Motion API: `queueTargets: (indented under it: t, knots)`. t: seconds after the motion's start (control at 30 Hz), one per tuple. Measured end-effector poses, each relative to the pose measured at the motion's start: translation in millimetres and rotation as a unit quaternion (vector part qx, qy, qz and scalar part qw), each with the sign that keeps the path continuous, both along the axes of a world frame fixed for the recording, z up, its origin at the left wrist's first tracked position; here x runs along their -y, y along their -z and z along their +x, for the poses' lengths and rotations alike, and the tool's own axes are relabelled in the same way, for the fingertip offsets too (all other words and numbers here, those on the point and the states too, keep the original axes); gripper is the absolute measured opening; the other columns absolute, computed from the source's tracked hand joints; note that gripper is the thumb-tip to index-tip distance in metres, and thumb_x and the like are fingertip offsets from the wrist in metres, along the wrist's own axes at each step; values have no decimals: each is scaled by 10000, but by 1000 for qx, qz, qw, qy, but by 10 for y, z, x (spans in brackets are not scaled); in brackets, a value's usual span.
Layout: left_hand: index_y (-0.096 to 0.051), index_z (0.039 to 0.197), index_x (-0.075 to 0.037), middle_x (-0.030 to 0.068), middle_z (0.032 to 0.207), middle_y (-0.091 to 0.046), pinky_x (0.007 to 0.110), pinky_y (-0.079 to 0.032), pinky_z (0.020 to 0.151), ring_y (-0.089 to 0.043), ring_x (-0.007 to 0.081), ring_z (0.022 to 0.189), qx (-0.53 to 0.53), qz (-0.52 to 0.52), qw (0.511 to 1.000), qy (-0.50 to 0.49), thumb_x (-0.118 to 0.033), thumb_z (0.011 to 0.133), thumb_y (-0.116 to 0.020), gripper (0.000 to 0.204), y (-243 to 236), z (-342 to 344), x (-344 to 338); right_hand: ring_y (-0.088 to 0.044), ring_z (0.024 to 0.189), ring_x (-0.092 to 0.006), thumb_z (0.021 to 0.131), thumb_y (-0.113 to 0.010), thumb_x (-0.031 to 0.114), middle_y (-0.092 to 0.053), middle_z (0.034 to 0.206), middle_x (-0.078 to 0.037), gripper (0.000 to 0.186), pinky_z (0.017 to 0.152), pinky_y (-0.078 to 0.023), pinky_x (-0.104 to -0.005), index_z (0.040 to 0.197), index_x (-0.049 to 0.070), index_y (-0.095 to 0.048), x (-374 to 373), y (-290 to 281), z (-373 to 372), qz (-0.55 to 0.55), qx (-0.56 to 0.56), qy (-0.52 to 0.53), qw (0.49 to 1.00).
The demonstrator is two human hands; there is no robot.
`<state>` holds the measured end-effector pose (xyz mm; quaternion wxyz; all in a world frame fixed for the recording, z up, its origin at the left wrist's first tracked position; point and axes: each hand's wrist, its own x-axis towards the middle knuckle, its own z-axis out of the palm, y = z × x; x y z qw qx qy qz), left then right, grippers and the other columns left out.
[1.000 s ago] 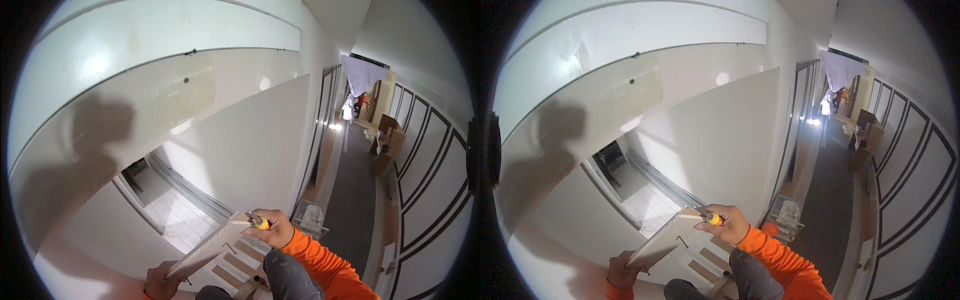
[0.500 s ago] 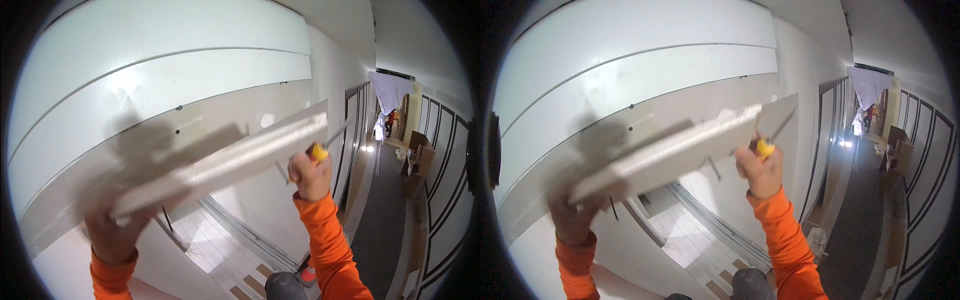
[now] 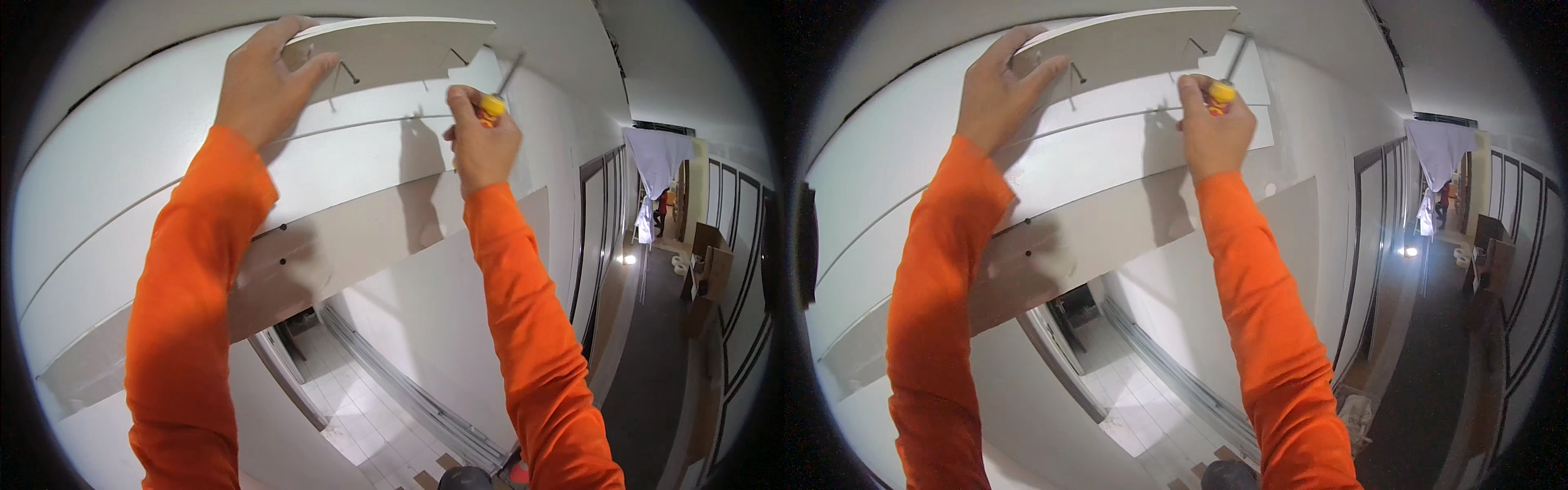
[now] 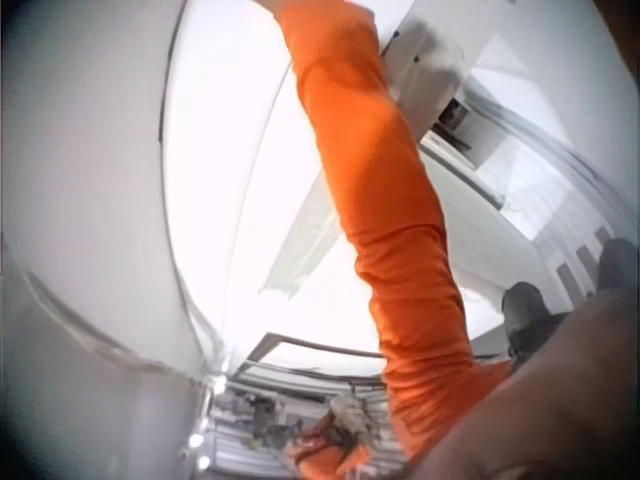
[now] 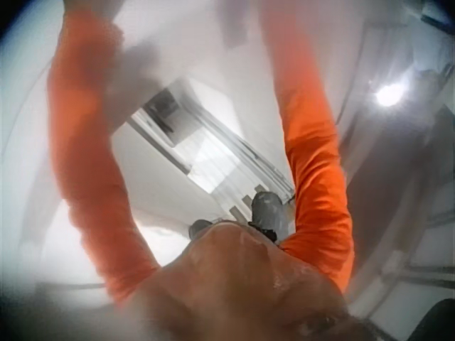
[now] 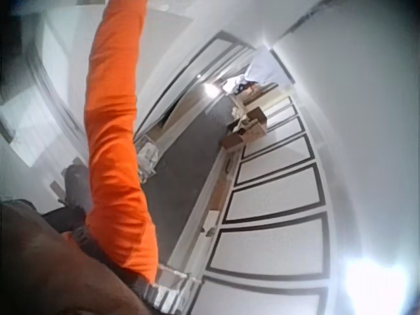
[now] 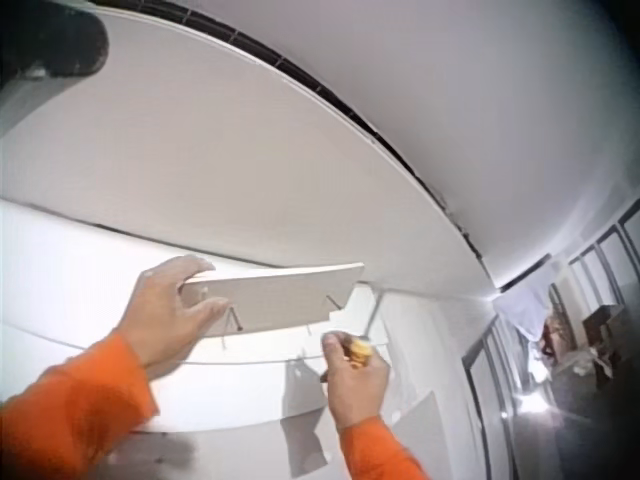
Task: The person uses a screwdriver to secure a white panel to a wall frame while standing on scaffolding, then picks up more screws from a bucket.
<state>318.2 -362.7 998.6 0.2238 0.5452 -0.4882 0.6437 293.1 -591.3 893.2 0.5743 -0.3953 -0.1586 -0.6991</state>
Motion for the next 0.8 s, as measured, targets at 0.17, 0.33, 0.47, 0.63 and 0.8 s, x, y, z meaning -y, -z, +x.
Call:
queueTargets:
  t: [0.17,0.33,0.47,0.63,0.8]
  knots:
    - [-674,1187,-25,159,1105,-726,366,-539,886,-707,289,994,62,-39,996,-42,-300,850,-798,452,-366,78,400,-668,697,-143,874,-785,257,-700,1044,-97,420,548,-541,-267,1181,-9,-679,7,-373,269,-27,-11,-19,999]
    - [-532,1383,-111,213,1329,-605,386,-488,1004,-576,339,1258,-97,-26,995,-18,-189,853,-799,599,-321,-240,727,-705,834,-234,857,-797,244,-715,1055,-128,596,786,-569,-346,1384,79,-572,173,-654,393,-23,8,152,988]
    - [-602,1219,-41,174,1149,-679,402,-539,856,-676,329,1008,26,-116,992,50,-231,811,-834,506,-375,73,837,-705,894,-292,852,-799,238,-723,1051,-128,683,863,-550,-389,1461,173,-497,68,-809,296,-69,-39,213,974]
    - [-650,1155,-64,114,1025,-682,376,-540,814,-663,262,902,129,-163,977,42,-335,762,-879,529,-490,279,981,-701,954,-316,846,-805,244,-727,1033,-119,655,853,-550,-420,1427,192,-505,266,-1064,329,-90,-93,278,952]
    - [-653,1159,-77,78,989,-624,378,-531,798,-620,248,863,176,-202,963,-22,-358,738,-888,558,-529,352,1068,-706,928,-319,773,-869,325,-730,1043,-102,656,823,-548,-423,1315,188,-525,357,-1230,395,-77,-86,350,930]
